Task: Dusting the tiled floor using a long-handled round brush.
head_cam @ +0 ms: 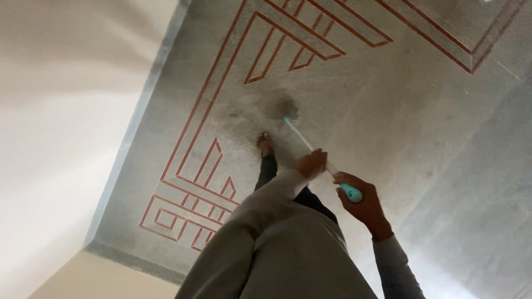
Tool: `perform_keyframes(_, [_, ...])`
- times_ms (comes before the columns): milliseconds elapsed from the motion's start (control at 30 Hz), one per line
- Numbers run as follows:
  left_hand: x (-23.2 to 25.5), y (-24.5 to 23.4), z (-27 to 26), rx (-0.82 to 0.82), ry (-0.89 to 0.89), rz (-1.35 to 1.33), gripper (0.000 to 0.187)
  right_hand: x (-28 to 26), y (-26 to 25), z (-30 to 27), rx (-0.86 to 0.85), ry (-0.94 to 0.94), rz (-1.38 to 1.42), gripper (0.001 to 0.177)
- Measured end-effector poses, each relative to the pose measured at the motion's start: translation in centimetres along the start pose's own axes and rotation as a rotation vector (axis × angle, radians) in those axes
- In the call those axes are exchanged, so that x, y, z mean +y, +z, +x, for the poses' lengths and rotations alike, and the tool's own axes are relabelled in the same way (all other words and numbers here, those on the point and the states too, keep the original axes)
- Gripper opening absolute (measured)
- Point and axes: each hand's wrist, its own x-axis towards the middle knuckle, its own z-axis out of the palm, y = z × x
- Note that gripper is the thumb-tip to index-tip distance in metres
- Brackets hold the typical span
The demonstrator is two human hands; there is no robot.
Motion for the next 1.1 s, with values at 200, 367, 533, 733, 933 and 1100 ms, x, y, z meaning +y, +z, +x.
perform_keyframes(200, [8.9,-7.2,0.2,-0.329,-0.153,-0.174,0.047,1.4,-0.4,-1.3,0.139,0.154,-0.118,0.026])
perform_keyframes(367, [-0.2,4.1,-1.8,-0.165,0.085,-0.167,0.044,0.6,2.1,-1.0,0.151,0.202,-0.163,0.031])
perform_keyframes(533, [2.0,-6.5,-3.1,0.008,0.229,-0.188,0.046,-4.0,3.1,0.3,0.146,0.010,-0.174,0.029])
perform_keyframes(733, [3.6,-20.8,-7.6,0.134,0.025,-0.151,0.036,-5.6,5.0,3.6,0.087,-0.292,0.025,0.018])
perform_keyframes(933, [-5.0,-14.9,-7.3,0.337,-0.399,0.268,0.046,3.3,9.0,6.2,-0.022,-0.319,0.062,0.022])
perform_keyframes(1100, [-12.9,-9.2,-1.4,0.228,-0.487,0.403,0.049,6.3,4.9,13.6,-0.123,-0.313,0.013,0.030])
